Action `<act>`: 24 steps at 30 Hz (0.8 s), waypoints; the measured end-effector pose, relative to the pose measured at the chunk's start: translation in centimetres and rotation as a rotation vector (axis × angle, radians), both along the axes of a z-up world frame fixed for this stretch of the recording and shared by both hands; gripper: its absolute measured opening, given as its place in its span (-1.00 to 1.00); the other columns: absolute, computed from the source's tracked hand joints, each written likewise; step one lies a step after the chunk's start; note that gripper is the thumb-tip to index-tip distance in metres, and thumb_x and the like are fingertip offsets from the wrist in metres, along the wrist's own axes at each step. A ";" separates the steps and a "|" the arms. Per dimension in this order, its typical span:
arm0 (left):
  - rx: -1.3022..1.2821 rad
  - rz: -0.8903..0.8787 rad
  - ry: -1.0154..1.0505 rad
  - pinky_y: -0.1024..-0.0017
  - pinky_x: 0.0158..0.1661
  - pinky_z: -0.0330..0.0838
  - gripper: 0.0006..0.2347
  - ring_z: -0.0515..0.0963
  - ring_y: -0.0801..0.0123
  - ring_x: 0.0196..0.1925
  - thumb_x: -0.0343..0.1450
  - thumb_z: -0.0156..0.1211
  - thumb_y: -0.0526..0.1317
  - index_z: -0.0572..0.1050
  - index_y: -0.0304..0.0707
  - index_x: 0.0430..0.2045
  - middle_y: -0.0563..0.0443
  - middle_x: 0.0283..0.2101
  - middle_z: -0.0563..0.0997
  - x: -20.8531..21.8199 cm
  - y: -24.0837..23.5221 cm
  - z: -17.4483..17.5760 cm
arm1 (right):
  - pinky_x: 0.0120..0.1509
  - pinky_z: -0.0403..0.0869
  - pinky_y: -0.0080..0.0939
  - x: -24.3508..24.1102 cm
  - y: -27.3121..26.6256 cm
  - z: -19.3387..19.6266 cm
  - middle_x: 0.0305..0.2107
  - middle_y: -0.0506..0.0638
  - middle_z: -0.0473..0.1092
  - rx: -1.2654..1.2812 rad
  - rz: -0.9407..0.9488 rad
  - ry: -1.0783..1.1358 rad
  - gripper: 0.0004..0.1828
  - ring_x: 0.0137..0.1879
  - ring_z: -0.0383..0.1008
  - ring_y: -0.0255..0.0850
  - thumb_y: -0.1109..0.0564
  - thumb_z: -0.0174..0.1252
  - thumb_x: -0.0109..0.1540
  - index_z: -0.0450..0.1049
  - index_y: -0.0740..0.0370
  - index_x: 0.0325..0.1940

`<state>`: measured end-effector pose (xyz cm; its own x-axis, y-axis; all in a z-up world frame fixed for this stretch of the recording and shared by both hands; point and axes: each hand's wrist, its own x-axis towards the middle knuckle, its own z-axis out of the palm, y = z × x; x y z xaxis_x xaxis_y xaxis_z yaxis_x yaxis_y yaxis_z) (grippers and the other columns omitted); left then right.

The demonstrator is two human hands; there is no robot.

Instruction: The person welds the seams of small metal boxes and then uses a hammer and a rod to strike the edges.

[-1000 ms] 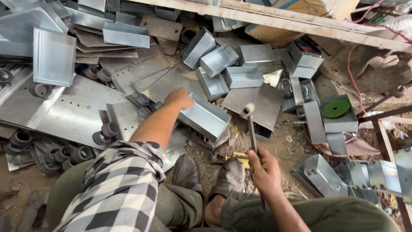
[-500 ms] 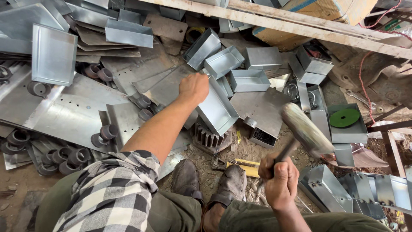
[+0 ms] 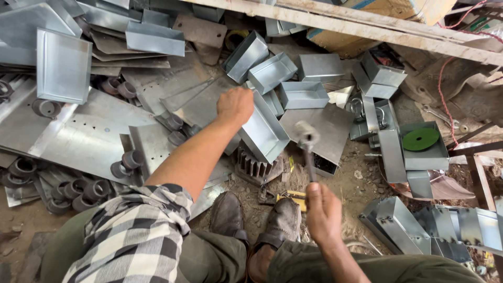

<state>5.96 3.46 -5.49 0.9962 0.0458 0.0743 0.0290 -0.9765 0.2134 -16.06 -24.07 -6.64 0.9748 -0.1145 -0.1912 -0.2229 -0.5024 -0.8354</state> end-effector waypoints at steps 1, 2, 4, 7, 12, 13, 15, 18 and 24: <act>-0.052 0.048 0.039 0.08 -0.06 0.57 -0.81 0.66 -0.06 0.01 0.44 0.05 -0.33 0.67 -0.24 -0.28 -0.26 -0.10 0.68 -0.2 0.3 -0.2 | -0.58 0.22 -0.12 -0.2 -0.5 0.3 -0.68 -0.08 0.29 -0.003 -0.001 0.003 -0.45 -0.62 0.19 -0.25 -0.20 -0.18 0.41 0.39 0.24 -0.44; -0.051 0.050 0.039 0.08 -0.06 0.57 -0.81 0.66 -0.06 0.01 0.44 0.05 -0.33 0.67 -0.24 -0.28 -0.26 -0.10 0.68 -0.3 0.5 -0.2 | -0.54 0.20 -0.23 -0.2 -0.9 0.5 -0.64 -0.12 0.24 0.158 0.033 -0.179 -0.49 -0.57 0.18 -0.32 -0.17 -0.15 0.44 0.37 0.22 -0.40; -0.061 0.082 0.156 0.13 -0.01 0.58 -0.82 0.66 -0.05 0.05 0.39 0.11 -0.34 0.67 -0.29 -0.26 -0.26 -0.06 0.67 -0.3 0.9 -0.4 | -0.49 0.17 -0.33 -0.2 -1.0 0.8 -0.61 -0.15 0.20 0.320 0.066 -0.364 -0.53 -0.52 0.16 -0.40 -0.15 -0.12 0.47 0.35 0.21 -0.37; -0.118 0.089 0.158 0.08 0.00 0.55 -0.80 0.63 -0.11 0.06 0.37 0.12 -0.33 0.65 -0.28 -0.23 -0.27 -0.05 0.65 -0.5 2.0 -1.6 | -0.53 0.19 -0.31 0.0 -0.8 0.6 -0.67 -0.15 0.26 0.095 0.000 -0.358 -0.51 -0.58 0.20 -0.39 -0.14 -0.14 0.43 0.38 0.19 -0.44; -0.214 0.091 0.291 0.04 0.10 0.47 -0.77 0.58 -0.15 0.12 0.46 0.08 -0.22 0.61 -0.28 -0.12 -0.30 0.02 0.62 -2.2 3.4 -4.8 | -0.53 0.18 -0.29 0.4 0.1 0.0 -0.66 -0.12 0.25 0.137 -0.056 0.004 -0.49 -0.56 0.18 -0.38 -0.15 -0.07 0.43 0.39 0.24 -0.46; -0.259 0.118 0.313 0.03 0.12 0.44 -0.75 0.55 -0.16 0.14 0.49 0.07 -0.14 0.58 -0.27 -0.07 -0.30 0.04 0.60 -2.6 3.4 -5.3 | -0.53 0.18 -0.29 0.5 0.3 0.2 -0.66 -0.12 0.25 0.138 -0.062 0.002 -0.49 -0.56 0.18 -0.38 -0.15 -0.07 0.43 0.39 0.24 -0.46; -0.273 0.126 0.339 0.03 0.13 0.44 -0.74 0.54 -0.15 0.15 0.50 0.07 -0.14 0.57 -0.27 -0.05 -0.30 0.05 0.60 -3.0 3.3 -6.0 | -0.56 0.09 -0.26 1.0 0.4 0.7 -0.62 -0.17 0.18 0.357 -0.149 0.336 -0.62 -0.59 0.08 -0.35 -0.14 -0.07 0.40 0.39 0.15 -0.34; -0.275 0.128 0.352 0.04 0.12 0.44 -0.73 0.54 -0.14 0.16 0.50 0.08 -0.13 0.56 -0.28 -0.04 -0.31 0.06 0.59 -3.2 2.9 -6.1 | -0.55 0.10 -0.30 1.4 -0.1 1.1 -0.60 -0.18 0.18 0.333 -0.166 0.435 -0.58 -0.58 0.08 -0.37 -0.15 -0.09 0.41 0.43 0.18 -0.31; -0.220 0.130 0.395 0.04 0.08 0.51 -0.77 0.59 -0.13 0.13 0.48 0.06 -0.24 0.61 -0.33 -0.09 -0.29 0.04 0.63 -2.8 1.7 -3.0 | -0.50 0.22 -0.31 1.3 -1.9 0.5 -0.65 -0.11 0.27 0.021 0.081 -0.295 -0.48 -0.54 0.22 -0.34 -0.14 -0.15 0.49 0.37 0.24 -0.40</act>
